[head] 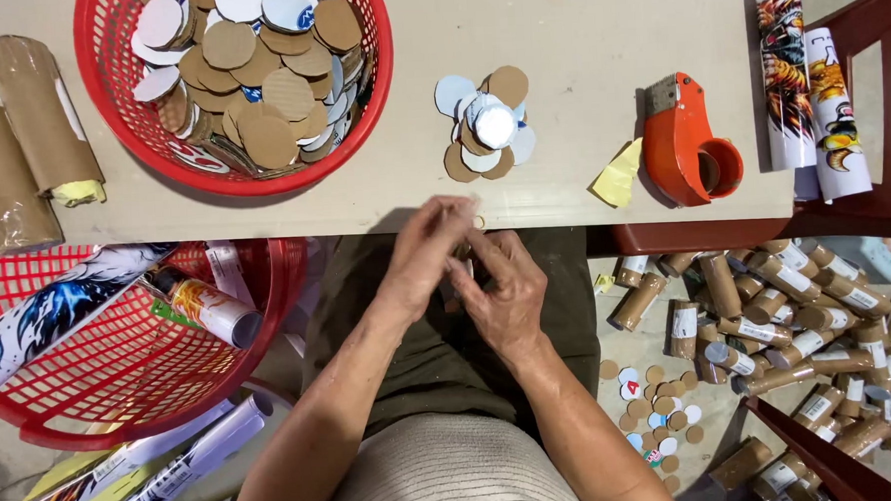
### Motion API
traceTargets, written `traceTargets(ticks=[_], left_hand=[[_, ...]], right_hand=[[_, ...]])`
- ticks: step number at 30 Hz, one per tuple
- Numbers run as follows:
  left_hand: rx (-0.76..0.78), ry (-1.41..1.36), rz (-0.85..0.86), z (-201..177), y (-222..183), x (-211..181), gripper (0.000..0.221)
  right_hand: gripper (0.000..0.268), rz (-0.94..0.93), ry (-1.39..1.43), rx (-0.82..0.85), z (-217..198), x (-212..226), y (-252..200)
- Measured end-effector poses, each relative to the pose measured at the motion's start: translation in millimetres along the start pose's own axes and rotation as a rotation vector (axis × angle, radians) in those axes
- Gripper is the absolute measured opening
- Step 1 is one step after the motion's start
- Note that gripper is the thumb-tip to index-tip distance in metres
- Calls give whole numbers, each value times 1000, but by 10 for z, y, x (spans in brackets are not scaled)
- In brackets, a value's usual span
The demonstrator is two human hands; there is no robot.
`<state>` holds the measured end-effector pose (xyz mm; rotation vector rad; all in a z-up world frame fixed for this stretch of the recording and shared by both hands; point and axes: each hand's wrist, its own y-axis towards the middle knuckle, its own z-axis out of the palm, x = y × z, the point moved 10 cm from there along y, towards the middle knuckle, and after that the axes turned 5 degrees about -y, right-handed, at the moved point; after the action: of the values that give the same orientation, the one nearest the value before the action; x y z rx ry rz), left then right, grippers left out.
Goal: The recorder is seen organizing circular pieces of cardboard on a table at a print shop.
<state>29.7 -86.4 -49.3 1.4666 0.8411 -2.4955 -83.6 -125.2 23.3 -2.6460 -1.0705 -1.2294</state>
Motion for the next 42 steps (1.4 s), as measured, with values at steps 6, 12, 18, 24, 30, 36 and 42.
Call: traceTargets(ticks=[6,12,18,24,30,36,42], left_hand=[[-20,-221,-144,25,-114,115,52],[79,-161,-180,54,-164,131,49],[72,-213,-294,40,-173,205,56],[158,-395,-234,134,-236,-8,52],[60,-234,-233,9,-157,-35,44],[-77,-255,-155,-182,6,65,33],[-36,-266,-130,-194,232,200,36]], right_hand=[[47,-106,3,-11,-168,143,2],[50,110,175,39,-249,-84,20],[43,226,208,96,-178,-201,51],[22,317,454,30,0,-543,-33],[23,703,937,-54,202,-1089,182],[38,713,756,-87,167,-1047,643],[35,592,619,139,397,-777,364]])
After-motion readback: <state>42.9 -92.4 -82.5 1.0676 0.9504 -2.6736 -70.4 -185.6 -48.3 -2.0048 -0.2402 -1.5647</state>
